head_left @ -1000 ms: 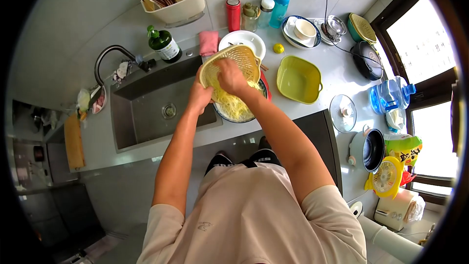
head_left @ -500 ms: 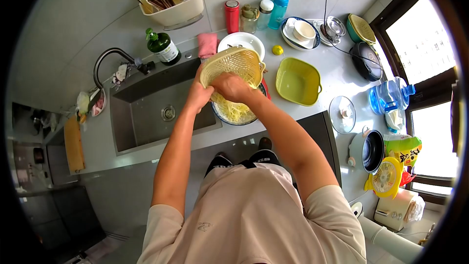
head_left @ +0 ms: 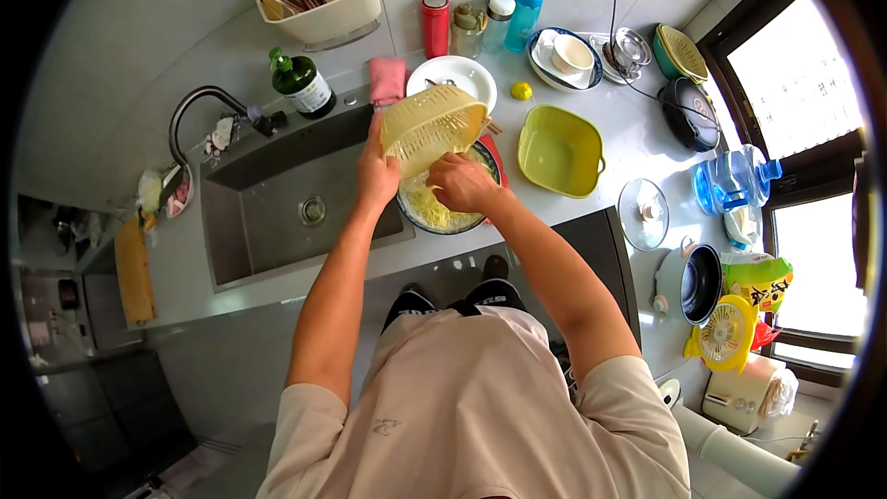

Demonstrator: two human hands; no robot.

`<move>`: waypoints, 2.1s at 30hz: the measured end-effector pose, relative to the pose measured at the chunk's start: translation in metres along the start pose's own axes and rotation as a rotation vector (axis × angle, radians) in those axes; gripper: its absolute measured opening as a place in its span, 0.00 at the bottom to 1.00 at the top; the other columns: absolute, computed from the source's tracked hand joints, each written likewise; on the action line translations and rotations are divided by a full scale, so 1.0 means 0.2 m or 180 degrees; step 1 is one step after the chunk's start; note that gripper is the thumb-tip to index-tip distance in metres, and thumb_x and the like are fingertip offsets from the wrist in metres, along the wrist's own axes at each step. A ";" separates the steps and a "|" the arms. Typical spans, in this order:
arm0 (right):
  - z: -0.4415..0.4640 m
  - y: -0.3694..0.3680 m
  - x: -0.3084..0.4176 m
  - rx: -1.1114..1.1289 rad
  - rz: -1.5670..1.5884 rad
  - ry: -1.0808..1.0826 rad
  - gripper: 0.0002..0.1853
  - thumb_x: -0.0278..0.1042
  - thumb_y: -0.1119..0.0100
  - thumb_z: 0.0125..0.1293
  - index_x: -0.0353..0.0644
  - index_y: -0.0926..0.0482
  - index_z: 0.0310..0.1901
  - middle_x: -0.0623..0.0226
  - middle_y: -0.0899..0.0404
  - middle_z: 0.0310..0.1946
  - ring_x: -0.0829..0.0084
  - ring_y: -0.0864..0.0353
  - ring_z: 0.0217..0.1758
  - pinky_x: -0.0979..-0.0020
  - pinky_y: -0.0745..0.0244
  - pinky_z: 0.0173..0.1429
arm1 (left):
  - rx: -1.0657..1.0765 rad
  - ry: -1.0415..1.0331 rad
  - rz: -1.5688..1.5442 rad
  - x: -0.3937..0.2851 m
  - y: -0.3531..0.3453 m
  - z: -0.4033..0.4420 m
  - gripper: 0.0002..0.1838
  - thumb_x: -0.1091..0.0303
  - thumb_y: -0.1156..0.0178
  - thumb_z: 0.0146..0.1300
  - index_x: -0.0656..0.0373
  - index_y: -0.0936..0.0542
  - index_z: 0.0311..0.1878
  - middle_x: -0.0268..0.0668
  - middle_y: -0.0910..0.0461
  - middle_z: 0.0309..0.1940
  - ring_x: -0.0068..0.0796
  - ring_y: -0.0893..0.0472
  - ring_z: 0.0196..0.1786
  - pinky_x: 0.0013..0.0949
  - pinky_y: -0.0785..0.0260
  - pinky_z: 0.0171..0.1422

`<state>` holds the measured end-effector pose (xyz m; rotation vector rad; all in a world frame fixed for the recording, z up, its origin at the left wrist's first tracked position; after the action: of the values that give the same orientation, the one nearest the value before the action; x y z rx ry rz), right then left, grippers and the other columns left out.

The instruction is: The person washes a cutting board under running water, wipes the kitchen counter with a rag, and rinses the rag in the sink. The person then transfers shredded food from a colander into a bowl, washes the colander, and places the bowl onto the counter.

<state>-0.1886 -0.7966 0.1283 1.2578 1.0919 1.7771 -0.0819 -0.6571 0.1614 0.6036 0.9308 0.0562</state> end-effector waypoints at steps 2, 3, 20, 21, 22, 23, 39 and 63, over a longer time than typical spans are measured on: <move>-0.02 0.03 -0.02 -0.0082 0.0108 0.0052 0.20 0.31 0.37 0.63 0.49 0.15 0.58 0.65 0.18 0.57 0.56 0.20 0.64 0.56 0.23 0.67 | -0.0026 0.0314 -0.0233 0.01 0.02 0.01 0.46 0.83 0.48 0.66 0.48 0.44 0.88 0.50 0.25 0.76 0.51 0.20 0.72 0.41 0.26 0.73; 0.00 0.05 -0.02 -0.0077 0.0109 0.0053 0.20 0.31 0.37 0.63 0.49 0.15 0.58 0.65 0.18 0.57 0.56 0.20 0.64 0.56 0.23 0.67 | -0.0027 0.0319 -0.0233 0.00 0.03 0.01 0.46 0.83 0.48 0.66 0.48 0.44 0.88 0.50 0.25 0.76 0.51 0.20 0.72 0.41 0.26 0.73; 0.12 0.21 -0.03 -0.1326 0.0086 -0.0586 0.29 0.21 0.42 0.60 0.34 0.22 0.67 0.48 0.22 0.68 0.46 0.24 0.71 0.51 0.27 0.75 | 0.0328 0.1194 -0.1698 0.23 -0.06 -0.04 0.33 0.78 0.46 0.75 0.55 0.37 0.82 0.43 0.21 0.69 0.37 0.16 0.65 0.40 0.17 0.63; 0.16 0.21 -0.02 -0.1118 0.0301 -0.0552 0.31 0.21 0.43 0.61 0.33 0.25 0.70 0.45 0.26 0.71 0.45 0.25 0.73 0.50 0.28 0.76 | 0.0419 0.1298 -0.1840 0.23 -0.07 -0.04 0.29 0.75 0.45 0.78 0.57 0.35 0.80 0.42 0.20 0.67 0.36 0.14 0.63 0.41 0.13 0.59; 0.17 0.20 -0.01 -0.1122 0.0307 -0.0560 0.31 0.21 0.43 0.61 0.33 0.25 0.70 0.45 0.26 0.71 0.45 0.25 0.73 0.50 0.28 0.76 | 0.0468 0.1623 -0.2173 0.17 -0.06 -0.05 0.26 0.66 0.45 0.81 0.57 0.33 0.78 0.42 0.19 0.65 0.34 0.13 0.59 0.41 0.11 0.54; 0.19 0.19 0.00 -0.1141 0.0362 -0.0586 0.31 0.21 0.43 0.62 0.33 0.25 0.70 0.45 0.26 0.70 0.44 0.25 0.72 0.50 0.28 0.76 | 0.0514 0.1955 -0.2507 0.10 -0.06 -0.06 0.24 0.58 0.45 0.84 0.57 0.31 0.76 0.41 0.18 0.62 0.33 0.12 0.56 0.41 0.09 0.48; 0.18 0.10 0.08 0.0216 0.0600 0.0235 0.33 0.19 0.41 0.62 0.37 0.26 0.72 0.46 0.24 0.67 0.45 0.23 0.69 0.51 0.28 0.75 | 0.0645 0.2001 -0.2271 0.07 -0.02 -0.03 0.30 0.44 0.51 0.86 0.54 0.32 0.78 0.40 0.19 0.65 0.32 0.13 0.60 0.42 0.10 0.55; -0.06 0.08 0.08 -0.0483 -0.0699 -0.0032 0.34 0.29 0.40 0.62 0.36 0.25 0.73 0.51 0.26 0.74 0.53 0.31 0.81 0.54 0.33 0.81 | -0.0031 0.0171 -0.0384 -0.14 0.00 0.09 0.33 0.57 0.51 0.87 0.54 0.44 0.88 0.46 0.35 0.84 0.42 0.30 0.82 0.38 0.36 0.81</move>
<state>-0.2064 -0.7927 0.1472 1.0146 1.0269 1.6522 -0.0852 -0.6724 0.1897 0.5381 1.0169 -0.0312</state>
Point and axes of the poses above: each hand's wrist, its own z-axis towards the middle knuckle, its own y-axis out of the back of the hand, x = y × z, the point moved 7 cm from there along z, towards the middle knuckle
